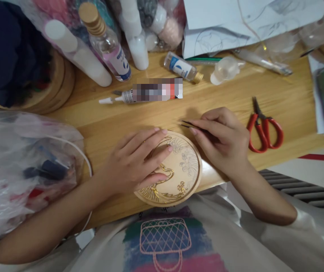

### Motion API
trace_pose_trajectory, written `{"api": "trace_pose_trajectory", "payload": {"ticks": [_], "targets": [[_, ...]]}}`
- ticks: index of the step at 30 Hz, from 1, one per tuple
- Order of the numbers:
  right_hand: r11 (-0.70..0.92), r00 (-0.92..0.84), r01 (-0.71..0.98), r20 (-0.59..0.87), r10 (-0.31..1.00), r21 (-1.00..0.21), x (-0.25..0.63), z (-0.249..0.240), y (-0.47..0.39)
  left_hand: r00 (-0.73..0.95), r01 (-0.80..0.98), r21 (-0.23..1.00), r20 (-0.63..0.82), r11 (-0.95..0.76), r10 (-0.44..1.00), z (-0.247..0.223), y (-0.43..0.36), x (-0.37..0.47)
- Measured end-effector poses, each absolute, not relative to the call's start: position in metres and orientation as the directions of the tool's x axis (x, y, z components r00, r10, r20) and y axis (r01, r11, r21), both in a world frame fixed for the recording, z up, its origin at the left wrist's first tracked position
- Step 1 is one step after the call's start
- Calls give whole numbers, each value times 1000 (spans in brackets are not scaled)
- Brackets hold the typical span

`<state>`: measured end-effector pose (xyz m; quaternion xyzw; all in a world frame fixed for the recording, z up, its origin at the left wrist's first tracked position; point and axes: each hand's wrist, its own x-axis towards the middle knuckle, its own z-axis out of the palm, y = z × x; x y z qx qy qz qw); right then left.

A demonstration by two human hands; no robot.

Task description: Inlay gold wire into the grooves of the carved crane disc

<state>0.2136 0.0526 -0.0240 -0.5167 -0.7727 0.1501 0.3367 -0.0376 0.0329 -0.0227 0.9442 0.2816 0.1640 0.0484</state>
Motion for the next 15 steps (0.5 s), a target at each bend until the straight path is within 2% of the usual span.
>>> {"api": "trace_pose_trajectory", "payload": {"ticks": [3, 8, 15], "targets": [[404, -222, 684, 355, 908, -607, 214, -25, 53, 770, 521, 227, 291, -822, 568, -23, 35, -38], [418, -220, 679, 377, 900, -603, 215, -26, 55, 715, 515, 413, 275, -751, 642, -25, 39, -40], [415, -227, 679, 365, 903, -606, 215, -28, 57, 698, 465, 492, 307, -736, 646, -31, 39, -44]]}}
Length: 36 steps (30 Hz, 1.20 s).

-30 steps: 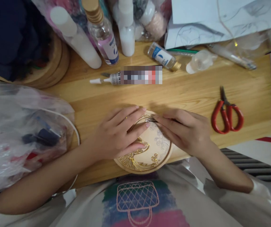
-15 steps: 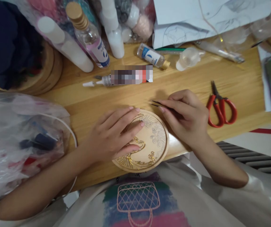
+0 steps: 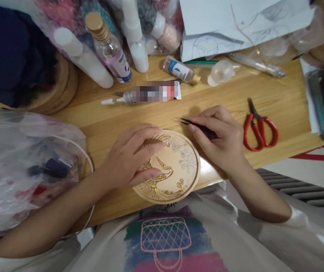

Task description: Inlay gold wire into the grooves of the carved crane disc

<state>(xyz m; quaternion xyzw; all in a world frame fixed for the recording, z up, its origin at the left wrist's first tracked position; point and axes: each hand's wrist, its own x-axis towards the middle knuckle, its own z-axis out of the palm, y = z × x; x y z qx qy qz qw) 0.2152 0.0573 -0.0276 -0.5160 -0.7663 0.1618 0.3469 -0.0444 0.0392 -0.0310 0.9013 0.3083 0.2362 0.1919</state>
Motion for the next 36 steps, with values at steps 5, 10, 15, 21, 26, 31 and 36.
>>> {"api": "trace_pose_trajectory", "payload": {"ticks": [5, 10, 15, 21, 26, 31, 36], "targets": [[392, -222, 682, 336, 915, -618, 215, -28, 58, 722, 462, 446, 313, -767, 617, -27, 41, -43], [373, -212, 660, 314, 925, -652, 214, -28, 58, 739, 474, 404, 300, -782, 603, -21, 42, -42], [380, -211, 649, 324, 922, -659, 214, -28, 58, 718, 456, 410, 355, -790, 599, -27, 42, -41], [366, -190, 650, 325, 927, -666, 214, -30, 59, 690, 448, 448, 378, -774, 617, -34, 40, -40], [353, -176, 635, 316, 932, -687, 215, -32, 60, 679, 448, 470, 375, -761, 631, -37, 40, -43], [339, -167, 603, 301, 939, -722, 215, -31, 61, 652, 415, 469, 444, -779, 615, -34, 41, -47], [337, -141, 546, 313, 939, -767, 215, -33, 63, 628, 435, 506, 422, -744, 654, -26, 43, -48]]}}
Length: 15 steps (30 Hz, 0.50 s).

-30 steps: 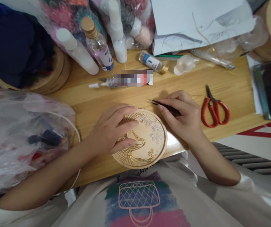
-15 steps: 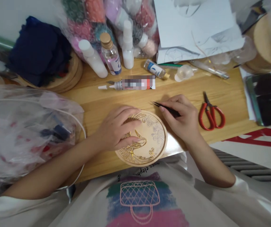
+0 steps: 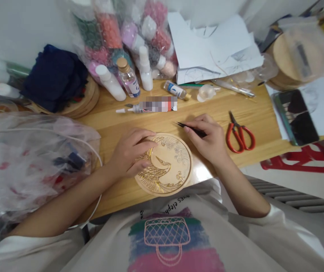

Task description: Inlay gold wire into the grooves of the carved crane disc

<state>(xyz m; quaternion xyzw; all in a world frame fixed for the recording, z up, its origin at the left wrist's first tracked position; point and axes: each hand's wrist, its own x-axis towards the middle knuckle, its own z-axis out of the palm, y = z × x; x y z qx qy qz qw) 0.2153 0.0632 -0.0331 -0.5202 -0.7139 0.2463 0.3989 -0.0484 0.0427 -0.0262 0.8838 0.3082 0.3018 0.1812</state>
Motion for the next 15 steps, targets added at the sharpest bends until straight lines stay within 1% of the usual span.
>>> {"api": "trace_pose_trajectory", "payload": {"ticks": [5, 8, 10, 15], "targets": [[341, -132, 537, 322, 937, -772, 215, -36, 66, 567, 468, 490, 472, -736, 675, -28, 42, -47], [350, -117, 510, 339, 933, -786, 215, -38, 66, 537, 527, 475, 456, -705, 709, -26, 42, -44], [344, -112, 491, 334, 936, -801, 215, -39, 66, 513, 591, 470, 408, -655, 755, -22, 41, -40], [322, -92, 447, 315, 944, -834, 217, -39, 63, 485, 707, 463, 232, -534, 843, -13, 32, -31]]}}
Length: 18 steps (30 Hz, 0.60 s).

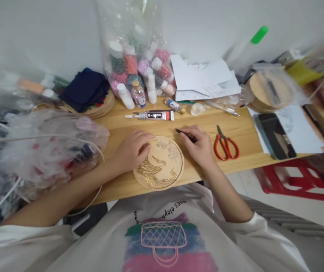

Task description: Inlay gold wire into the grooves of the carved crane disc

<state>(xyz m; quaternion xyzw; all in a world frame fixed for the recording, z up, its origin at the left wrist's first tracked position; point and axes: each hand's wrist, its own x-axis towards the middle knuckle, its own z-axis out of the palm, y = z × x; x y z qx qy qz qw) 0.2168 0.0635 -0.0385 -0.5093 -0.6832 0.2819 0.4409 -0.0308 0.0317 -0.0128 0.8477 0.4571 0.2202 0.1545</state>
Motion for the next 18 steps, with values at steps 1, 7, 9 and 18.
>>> {"api": "trace_pose_trajectory", "payload": {"ticks": [1, 7, 9, 18], "targets": [[323, -87, 441, 318, 944, -838, 217, -38, 63, 469, 728, 457, 210, -511, 858, -11, 28, -29], [290, -45, 423, 299, 953, -858, 219, -39, 61, 325, 813, 444, 191, -377, 926, -8, -11, -19], [290, -47, 424, 299, 953, -858, 220, -39, 61, 279, 830, 436, 215, -347, 936, -9, -27, -13], [286, -81, 451, 280, 957, -846, 220, -42, 60, 108, 906, 342, 380, -248, 919, -30, -74, 14]]}}
